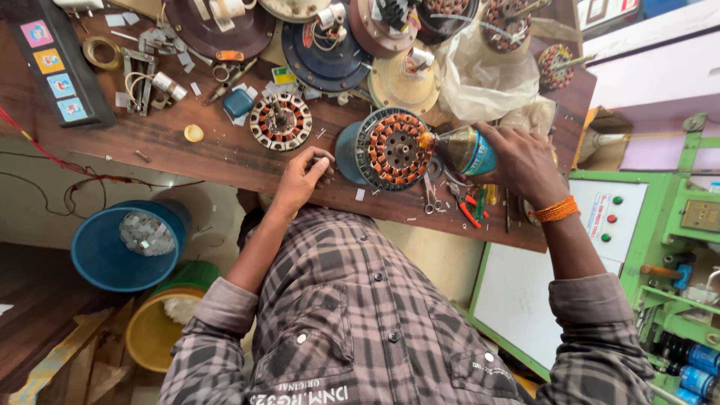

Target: The person pours a yellow liquid from a plastic bottle over the copper windings of an electric motor stator, rotating the stator to spread the liquid around its slots. They briefly lift and reposition the stator and continue pouring liquid over different sections of the winding.

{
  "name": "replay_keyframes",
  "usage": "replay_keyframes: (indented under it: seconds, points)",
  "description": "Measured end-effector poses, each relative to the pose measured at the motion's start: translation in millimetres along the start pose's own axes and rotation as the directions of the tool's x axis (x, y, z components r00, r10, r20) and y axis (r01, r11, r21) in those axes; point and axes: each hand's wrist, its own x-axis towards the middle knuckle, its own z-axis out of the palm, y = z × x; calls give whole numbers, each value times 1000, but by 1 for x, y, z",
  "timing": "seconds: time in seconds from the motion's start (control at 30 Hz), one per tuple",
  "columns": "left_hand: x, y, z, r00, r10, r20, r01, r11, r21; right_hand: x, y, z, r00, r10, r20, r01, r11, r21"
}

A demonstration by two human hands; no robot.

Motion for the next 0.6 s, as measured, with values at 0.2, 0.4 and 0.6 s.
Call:
replay_keyframes:
  seconds: [0.2, 0.4, 0.6]
  points:
    - [4, -2, -5, 998, 41, -58, -40, 999, 14, 24, 11, 1, 994, -88, -69, 86, 996, -20]
    - [5, -9, -10, 990, 87, -109, -88, 996, -2, 39, 18, -5, 993, -107, -41, 107, 994, 5]
    - [0, -10, -12, 991, 63, -114, -64, 998, -3, 26, 20, -9, 997, -72, 34, 70, 994, 78]
